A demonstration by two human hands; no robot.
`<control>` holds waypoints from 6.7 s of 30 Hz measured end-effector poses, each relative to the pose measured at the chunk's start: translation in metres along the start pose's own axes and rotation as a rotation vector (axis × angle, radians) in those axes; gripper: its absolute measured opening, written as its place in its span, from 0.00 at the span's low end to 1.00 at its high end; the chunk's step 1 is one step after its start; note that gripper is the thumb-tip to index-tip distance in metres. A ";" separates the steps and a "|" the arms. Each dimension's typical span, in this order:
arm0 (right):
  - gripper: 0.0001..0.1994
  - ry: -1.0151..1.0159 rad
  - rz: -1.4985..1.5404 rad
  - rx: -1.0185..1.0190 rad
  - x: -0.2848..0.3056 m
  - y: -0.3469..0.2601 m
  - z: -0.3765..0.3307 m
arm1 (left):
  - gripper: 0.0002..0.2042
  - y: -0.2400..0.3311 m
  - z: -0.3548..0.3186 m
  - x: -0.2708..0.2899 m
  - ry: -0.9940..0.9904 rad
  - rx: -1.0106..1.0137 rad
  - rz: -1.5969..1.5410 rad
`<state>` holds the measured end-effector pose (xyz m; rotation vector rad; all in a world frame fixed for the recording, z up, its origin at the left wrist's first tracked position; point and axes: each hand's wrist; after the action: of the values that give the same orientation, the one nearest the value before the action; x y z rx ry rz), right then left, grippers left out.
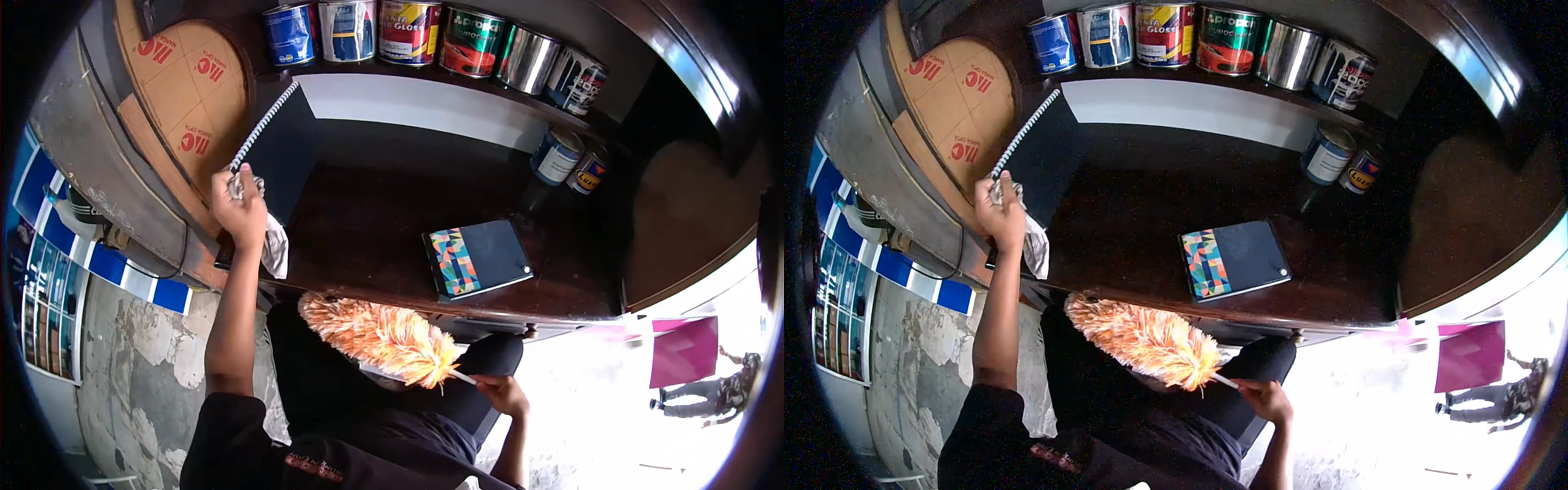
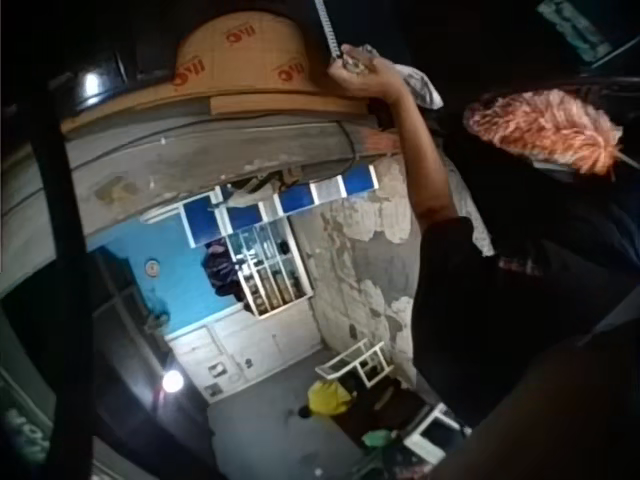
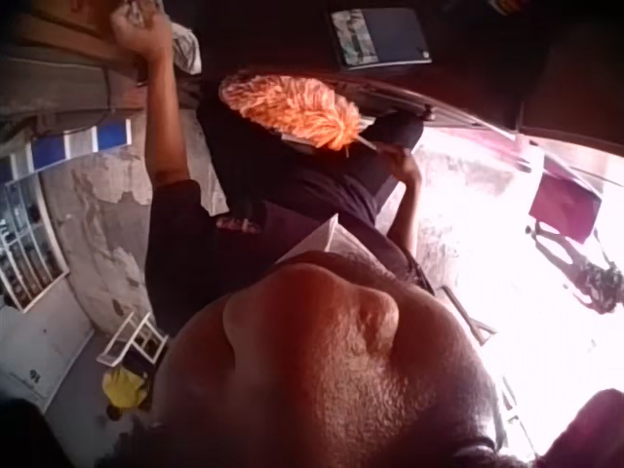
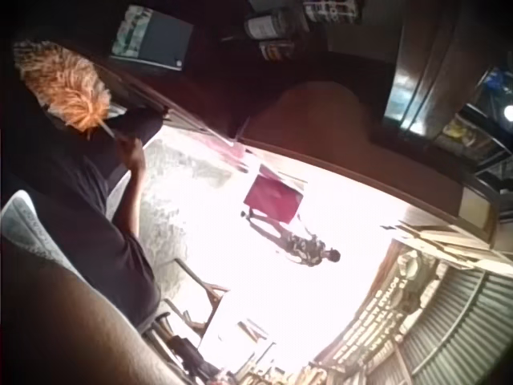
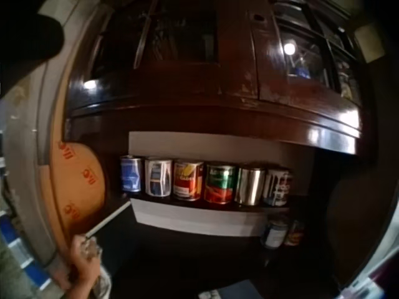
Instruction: Dusting and organizing paint cans and supplies on a storage shelf.
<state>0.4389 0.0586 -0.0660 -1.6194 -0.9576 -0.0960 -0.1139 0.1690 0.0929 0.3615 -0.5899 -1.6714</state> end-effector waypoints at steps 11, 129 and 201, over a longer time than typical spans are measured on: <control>0.11 -0.071 0.121 0.040 -0.017 0.010 0.027 | 0.11 -0.057 0.050 -0.087 0.022 -0.131 0.554; 0.18 -0.099 -0.484 -0.260 -0.045 0.010 0.050 | 0.12 0.224 -0.198 -0.052 -0.612 -0.599 -0.821; 0.17 -0.078 -0.548 -0.290 -0.049 -0.001 0.044 | 0.34 0.067 -0.036 -0.031 -0.929 -0.231 -0.005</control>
<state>0.3873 0.0709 -0.1048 -1.5849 -1.4821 -0.5726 -0.0339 0.1861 0.0984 -0.6259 -1.0453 -1.8424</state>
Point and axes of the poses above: each hand's wrist, its own z-axis towards the middle knuckle, its own x-axis out of the back of the hand, y = z × x, and after that the axes turned 1 degree about y, right-handed
